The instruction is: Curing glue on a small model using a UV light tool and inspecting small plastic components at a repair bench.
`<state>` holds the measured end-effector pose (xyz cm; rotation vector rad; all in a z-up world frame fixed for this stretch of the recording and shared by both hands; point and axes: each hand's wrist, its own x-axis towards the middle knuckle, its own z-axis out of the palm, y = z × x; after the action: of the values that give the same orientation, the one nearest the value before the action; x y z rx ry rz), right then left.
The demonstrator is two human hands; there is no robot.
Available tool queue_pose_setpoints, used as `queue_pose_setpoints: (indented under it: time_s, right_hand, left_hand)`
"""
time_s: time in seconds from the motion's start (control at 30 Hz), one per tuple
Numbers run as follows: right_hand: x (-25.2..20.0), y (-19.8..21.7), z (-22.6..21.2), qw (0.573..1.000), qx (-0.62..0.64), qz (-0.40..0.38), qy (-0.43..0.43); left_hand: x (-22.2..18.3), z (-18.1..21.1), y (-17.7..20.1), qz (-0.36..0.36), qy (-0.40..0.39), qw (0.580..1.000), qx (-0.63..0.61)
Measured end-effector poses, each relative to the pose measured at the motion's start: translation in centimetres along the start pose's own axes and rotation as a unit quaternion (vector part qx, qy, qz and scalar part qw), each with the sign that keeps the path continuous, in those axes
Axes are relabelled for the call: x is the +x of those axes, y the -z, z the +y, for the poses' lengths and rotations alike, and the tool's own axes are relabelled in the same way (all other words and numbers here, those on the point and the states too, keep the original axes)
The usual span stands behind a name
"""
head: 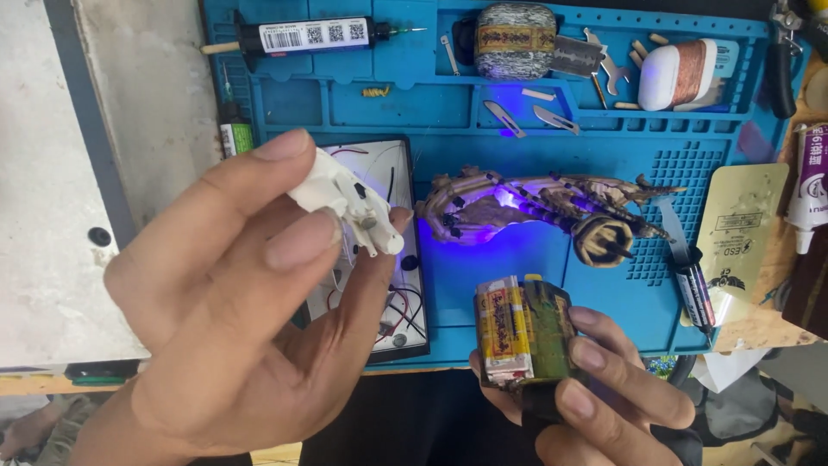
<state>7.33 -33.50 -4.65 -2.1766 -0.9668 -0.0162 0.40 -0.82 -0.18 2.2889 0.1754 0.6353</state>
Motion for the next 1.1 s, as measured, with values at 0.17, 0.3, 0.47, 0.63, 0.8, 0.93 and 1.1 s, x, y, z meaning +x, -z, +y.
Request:
queue_pose_setpoints:
  time_s: [0.17, 0.3, 0.47, 0.63, 0.8, 0.93, 1.1]
  right_hand:
    - [1.1, -0.9, 2.2, 0.988, 0.013, 0.105, 0.114]
    - [1.3, 0.3, 1.8, 0.992, -0.001, 0.094, 0.089]
    - [3.7, -0.2, 1.9, 0.978, -0.032, 0.110, 0.175]
    - [3.0, 1.5, 1.3, 0.984, -0.092, 0.056, 0.144]
    - [2.4, 0.6, 3.2, 0.971, -0.130, 0.160, 0.123]
    - [-0.1, 2.8, 4.7, 0.969, -0.190, 0.090, 0.129]
    - [1.6, 3.5, 3.6, 0.978, -0.172, 0.086, 0.086]
  left_hand:
    - [0.3, 0.4, 0.1, 0.007, -0.003, 0.999, 0.031]
    - [0.8, 0.4, -0.5, 0.028, -0.022, 0.999, 0.037]
    - [0.7, 1.6, -0.2, 0.012, 0.017, 0.998, 0.057]
    - [0.7, 1.8, -0.5, 0.013, 0.031, 0.998, 0.044]
    - [0.9, 1.8, -1.0, 0.013, 0.023, 0.999, 0.039]
    - [1.0, 1.9, -1.1, 0.014, 0.017, 0.999, 0.041]
    - [0.9, 1.8, -1.3, 0.014, 0.014, 0.999, 0.043]
